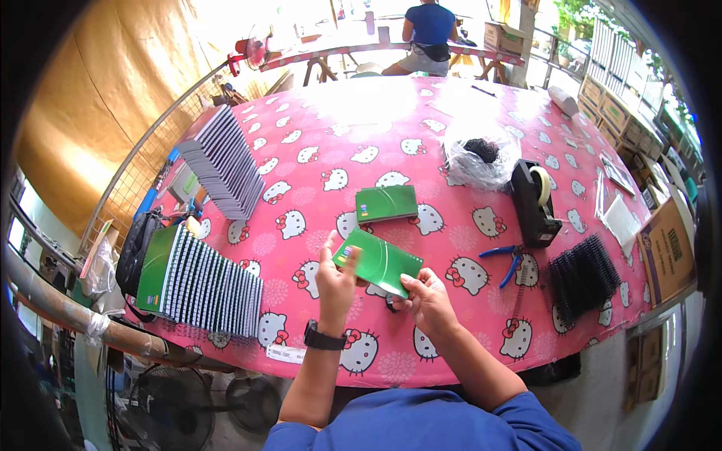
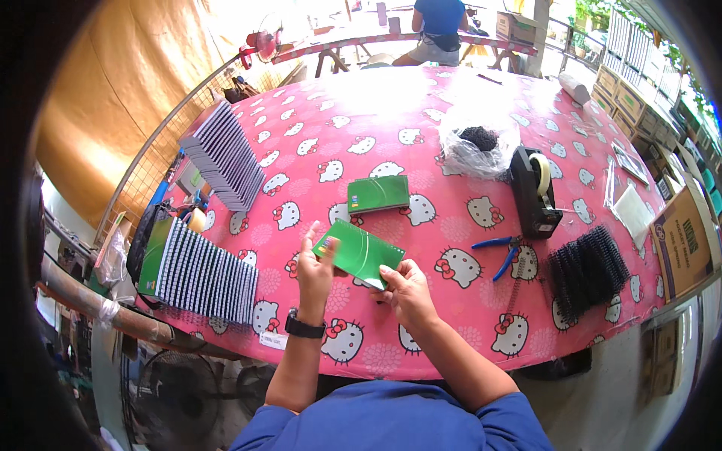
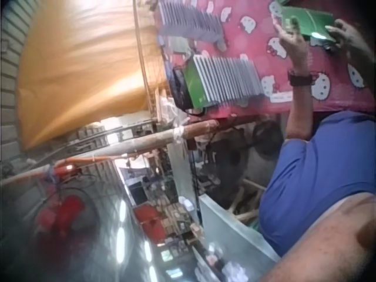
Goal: The person assembles notebooks by picking up a stack of paper, placing a green cover on top, and inserting a spiral binding wire into the holes.
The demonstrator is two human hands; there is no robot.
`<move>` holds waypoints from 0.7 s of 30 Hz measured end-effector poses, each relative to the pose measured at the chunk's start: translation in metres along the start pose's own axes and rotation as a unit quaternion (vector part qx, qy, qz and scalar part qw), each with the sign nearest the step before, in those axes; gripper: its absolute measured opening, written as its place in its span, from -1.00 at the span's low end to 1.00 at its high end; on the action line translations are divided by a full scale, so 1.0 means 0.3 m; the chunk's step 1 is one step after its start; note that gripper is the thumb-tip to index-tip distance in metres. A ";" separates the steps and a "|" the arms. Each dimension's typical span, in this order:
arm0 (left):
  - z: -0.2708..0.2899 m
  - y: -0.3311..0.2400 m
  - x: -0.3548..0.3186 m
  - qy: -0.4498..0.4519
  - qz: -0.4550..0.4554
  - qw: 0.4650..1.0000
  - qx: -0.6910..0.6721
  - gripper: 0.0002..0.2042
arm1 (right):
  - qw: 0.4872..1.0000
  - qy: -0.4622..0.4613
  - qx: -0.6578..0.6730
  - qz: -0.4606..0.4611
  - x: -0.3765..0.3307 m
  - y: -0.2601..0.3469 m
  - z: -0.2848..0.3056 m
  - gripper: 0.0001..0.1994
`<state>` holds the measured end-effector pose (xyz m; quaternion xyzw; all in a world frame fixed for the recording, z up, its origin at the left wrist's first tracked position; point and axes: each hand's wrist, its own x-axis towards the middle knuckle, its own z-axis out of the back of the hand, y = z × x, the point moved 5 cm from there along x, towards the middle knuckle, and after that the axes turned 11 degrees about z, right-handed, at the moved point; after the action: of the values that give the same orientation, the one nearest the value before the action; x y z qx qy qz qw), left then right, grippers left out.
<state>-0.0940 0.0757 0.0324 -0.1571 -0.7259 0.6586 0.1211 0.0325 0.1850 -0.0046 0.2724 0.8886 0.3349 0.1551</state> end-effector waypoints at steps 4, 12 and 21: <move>0.015 -0.016 -0.042 0.040 -0.057 0.997 0.016 -0.27 | 0.999 -0.005 -0.034 0.019 -0.010 -0.038 0.009 -0.82; 0.142 -0.033 -0.024 -0.010 0.115 0.990 0.086 -0.44 | 0.999 -0.023 -0.036 -0.002 -0.042 -0.033 0.053 -0.82; -0.102 -0.070 -0.237 0.216 -0.285 0.838 0.412 -0.75 | 0.863 0.142 -0.443 0.199 -0.136 0.075 0.083 -0.86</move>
<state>-0.0183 0.0744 0.0586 -0.0173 -0.3558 0.7824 0.5109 0.0854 0.1879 -0.0035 0.2953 0.5865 0.7516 0.0618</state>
